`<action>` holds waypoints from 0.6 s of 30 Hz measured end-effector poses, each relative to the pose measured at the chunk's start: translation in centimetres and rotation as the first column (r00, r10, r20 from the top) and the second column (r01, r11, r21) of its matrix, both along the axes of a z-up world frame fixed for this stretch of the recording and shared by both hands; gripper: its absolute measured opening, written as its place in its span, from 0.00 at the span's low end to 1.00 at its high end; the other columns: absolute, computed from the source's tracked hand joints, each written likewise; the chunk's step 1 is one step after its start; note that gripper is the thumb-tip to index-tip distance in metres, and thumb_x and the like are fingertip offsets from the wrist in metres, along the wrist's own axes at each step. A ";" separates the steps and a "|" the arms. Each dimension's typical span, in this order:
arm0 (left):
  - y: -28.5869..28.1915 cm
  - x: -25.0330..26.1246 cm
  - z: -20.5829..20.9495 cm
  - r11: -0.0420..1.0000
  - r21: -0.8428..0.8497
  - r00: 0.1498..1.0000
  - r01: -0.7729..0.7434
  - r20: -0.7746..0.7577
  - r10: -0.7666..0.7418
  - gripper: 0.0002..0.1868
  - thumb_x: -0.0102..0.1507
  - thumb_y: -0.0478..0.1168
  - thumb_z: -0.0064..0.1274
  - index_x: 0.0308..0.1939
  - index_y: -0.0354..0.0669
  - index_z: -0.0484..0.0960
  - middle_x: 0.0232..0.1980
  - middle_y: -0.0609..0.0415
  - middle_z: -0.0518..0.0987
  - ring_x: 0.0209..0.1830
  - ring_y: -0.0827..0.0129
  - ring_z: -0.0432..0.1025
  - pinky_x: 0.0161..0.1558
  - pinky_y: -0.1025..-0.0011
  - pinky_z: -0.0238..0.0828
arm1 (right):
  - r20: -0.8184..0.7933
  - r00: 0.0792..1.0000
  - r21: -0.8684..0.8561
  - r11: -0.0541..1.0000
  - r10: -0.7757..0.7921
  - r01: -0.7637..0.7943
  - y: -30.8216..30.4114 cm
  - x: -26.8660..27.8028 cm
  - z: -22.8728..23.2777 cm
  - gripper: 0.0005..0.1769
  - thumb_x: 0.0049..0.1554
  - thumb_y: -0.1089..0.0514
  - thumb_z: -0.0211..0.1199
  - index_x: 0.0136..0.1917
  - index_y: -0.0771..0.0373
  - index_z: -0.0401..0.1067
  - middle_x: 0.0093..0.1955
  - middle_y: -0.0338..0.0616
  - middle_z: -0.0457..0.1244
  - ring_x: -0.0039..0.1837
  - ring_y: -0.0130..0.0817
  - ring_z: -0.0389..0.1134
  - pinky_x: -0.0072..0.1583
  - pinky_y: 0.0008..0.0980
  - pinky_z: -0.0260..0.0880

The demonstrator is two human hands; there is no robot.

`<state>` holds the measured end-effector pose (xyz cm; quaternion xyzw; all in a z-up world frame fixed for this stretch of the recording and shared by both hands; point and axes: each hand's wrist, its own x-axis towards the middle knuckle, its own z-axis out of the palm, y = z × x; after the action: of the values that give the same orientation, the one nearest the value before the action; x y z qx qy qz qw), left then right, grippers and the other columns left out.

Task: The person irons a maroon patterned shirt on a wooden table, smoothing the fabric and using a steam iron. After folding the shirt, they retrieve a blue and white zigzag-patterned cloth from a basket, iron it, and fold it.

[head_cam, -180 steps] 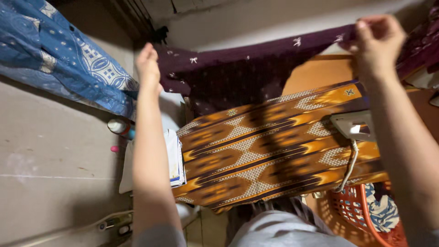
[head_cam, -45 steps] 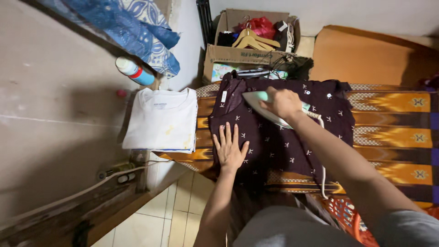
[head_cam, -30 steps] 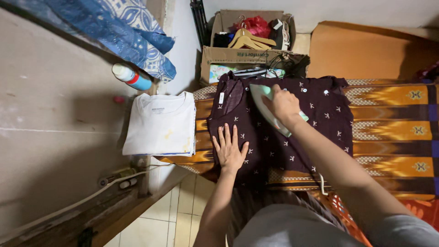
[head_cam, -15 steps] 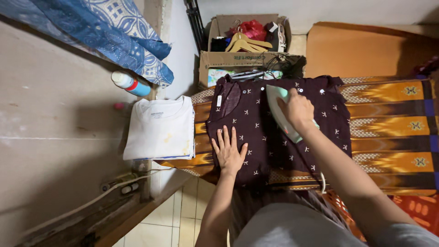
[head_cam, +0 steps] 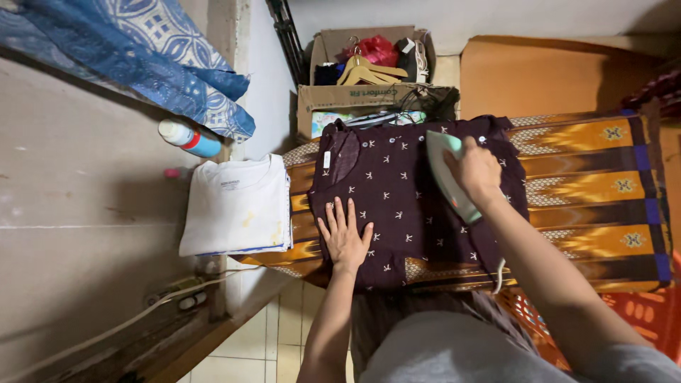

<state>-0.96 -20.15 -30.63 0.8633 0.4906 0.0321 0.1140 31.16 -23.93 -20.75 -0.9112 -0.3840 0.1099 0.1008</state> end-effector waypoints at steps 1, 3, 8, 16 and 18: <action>0.0 0.0 0.1 1.000 0.001 1.000 -0.003 0.004 0.003 0.43 0.66 0.66 0.40 0.80 0.48 0.54 0.83 0.43 0.45 0.83 0.46 0.38 0.76 0.40 0.28 | -0.004 1.000 0.014 1.000 0.000 0.000 0.4 0.1 -0.1 0.30 0.59 0.35 0.64 0.52 0.66 0.69 0.46 0.67 0.69 0.50 0.66 0.72 0.53 0.57 0.73; 0.0 0.0 0.2 1.000 -0.001 1.000 -0.005 0.013 0.005 0.43 0.66 0.66 0.40 0.79 0.48 0.54 0.83 0.43 0.45 0.83 0.46 0.38 0.76 0.41 0.29 | -0.011 1.000 0.041 0.999 -0.004 0.004 0.7 0.4 -0.4 0.29 0.59 0.36 0.64 0.53 0.65 0.69 0.46 0.66 0.69 0.50 0.66 0.72 0.53 0.57 0.73; 0.0 0.0 0.5 1.000 0.010 1.000 0.002 -0.005 -0.002 0.43 0.67 0.65 0.41 0.79 0.48 0.54 0.83 0.43 0.46 0.83 0.46 0.38 0.76 0.41 0.29 | -0.051 0.996 -0.035 0.997 -0.067 0.065 -4.9 0.1 -0.2 0.28 0.58 0.35 0.65 0.53 0.63 0.70 0.45 0.66 0.70 0.49 0.66 0.72 0.54 0.58 0.72; -0.1 0.1 0.4 1.000 -0.004 1.000 -0.002 0.000 0.002 0.43 0.66 0.65 0.42 0.79 0.48 0.54 0.83 0.43 0.45 0.83 0.46 0.37 0.75 0.40 0.28 | -0.015 0.993 -0.006 0.994 -0.113 0.113 -4.9 3.8 0.6 0.28 0.59 0.36 0.65 0.55 0.63 0.71 0.46 0.67 0.69 0.51 0.66 0.71 0.56 0.57 0.71; 0.0 0.1 0.4 1.000 -0.001 1.000 -0.003 -0.013 0.003 0.44 0.66 0.65 0.41 0.80 0.48 0.53 0.83 0.43 0.44 0.83 0.47 0.37 0.76 0.41 0.28 | -0.014 0.992 0.047 0.991 -0.127 0.127 -3.8 4.6 0.8 0.29 0.58 0.37 0.66 0.55 0.65 0.70 0.47 0.66 0.69 0.53 0.66 0.71 0.56 0.58 0.70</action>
<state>-0.88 -20.16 -30.23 0.8627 0.4927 0.0264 0.1114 35.78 -27.75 -19.95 -0.9305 -0.3272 0.0990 0.1313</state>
